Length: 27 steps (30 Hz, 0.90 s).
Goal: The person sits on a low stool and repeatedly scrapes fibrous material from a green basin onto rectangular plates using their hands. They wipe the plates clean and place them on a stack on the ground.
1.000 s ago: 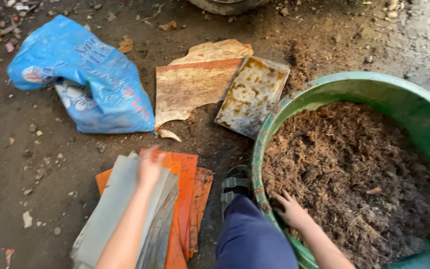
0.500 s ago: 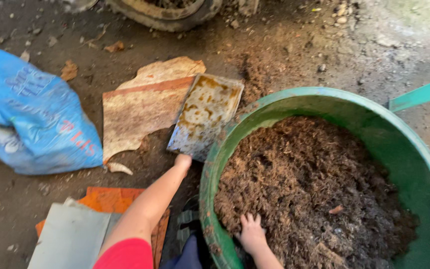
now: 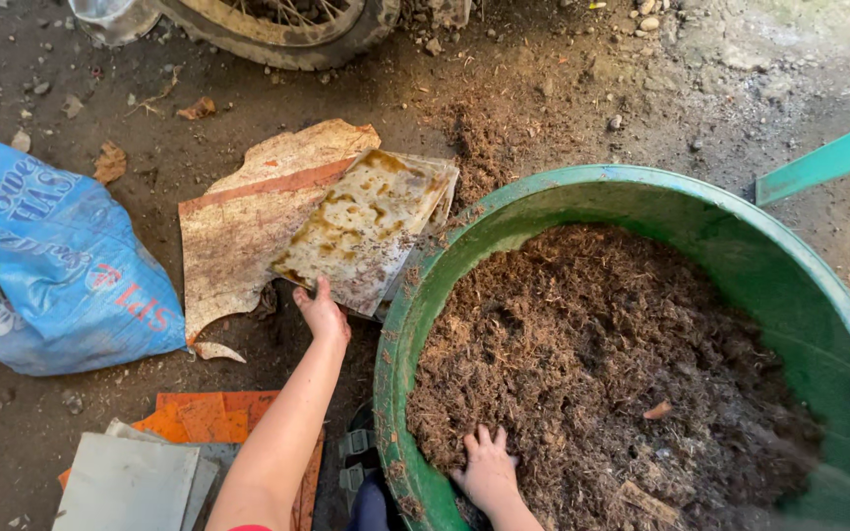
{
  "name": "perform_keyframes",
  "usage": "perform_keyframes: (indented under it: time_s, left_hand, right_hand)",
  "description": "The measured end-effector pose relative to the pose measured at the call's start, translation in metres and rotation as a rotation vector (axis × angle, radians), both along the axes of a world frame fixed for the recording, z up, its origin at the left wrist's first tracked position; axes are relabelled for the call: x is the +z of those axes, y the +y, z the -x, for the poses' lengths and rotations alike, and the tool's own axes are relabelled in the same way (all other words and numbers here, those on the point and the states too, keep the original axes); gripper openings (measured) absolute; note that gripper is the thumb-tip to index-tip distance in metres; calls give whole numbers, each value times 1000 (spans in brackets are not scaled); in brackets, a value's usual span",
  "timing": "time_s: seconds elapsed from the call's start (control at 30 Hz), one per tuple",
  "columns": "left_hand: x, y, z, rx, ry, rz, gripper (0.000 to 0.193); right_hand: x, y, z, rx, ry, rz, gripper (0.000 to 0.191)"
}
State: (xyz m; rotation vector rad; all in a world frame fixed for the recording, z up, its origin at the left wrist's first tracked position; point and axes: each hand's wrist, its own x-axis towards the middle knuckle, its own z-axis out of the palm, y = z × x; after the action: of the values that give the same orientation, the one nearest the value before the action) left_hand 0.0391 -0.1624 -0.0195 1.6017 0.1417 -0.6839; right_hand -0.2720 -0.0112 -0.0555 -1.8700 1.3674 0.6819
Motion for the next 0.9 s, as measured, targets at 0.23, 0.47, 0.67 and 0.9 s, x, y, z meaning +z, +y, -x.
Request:
perform_keyframes:
  time_s: [0.23, 0.47, 0.67, 0.9]
  left_hand:
    - [30, 24, -52, -34, -448, 62, 50]
    - [112, 139, -98, -215, -678, 538, 36]
    - [174, 164, -45, -229, -772, 525, 33]
    - [178, 160, -22, -303, -806, 371, 38]
  right_hand:
    - [-12, -19, -6, -200, -66, 125, 90]
    - [-19, -83, 1, -87, -70, 167, 108]
    - [-9, -116, -27, -167, -133, 140, 110]
    - [-17, -135, -54, -61, -115, 162, 64]
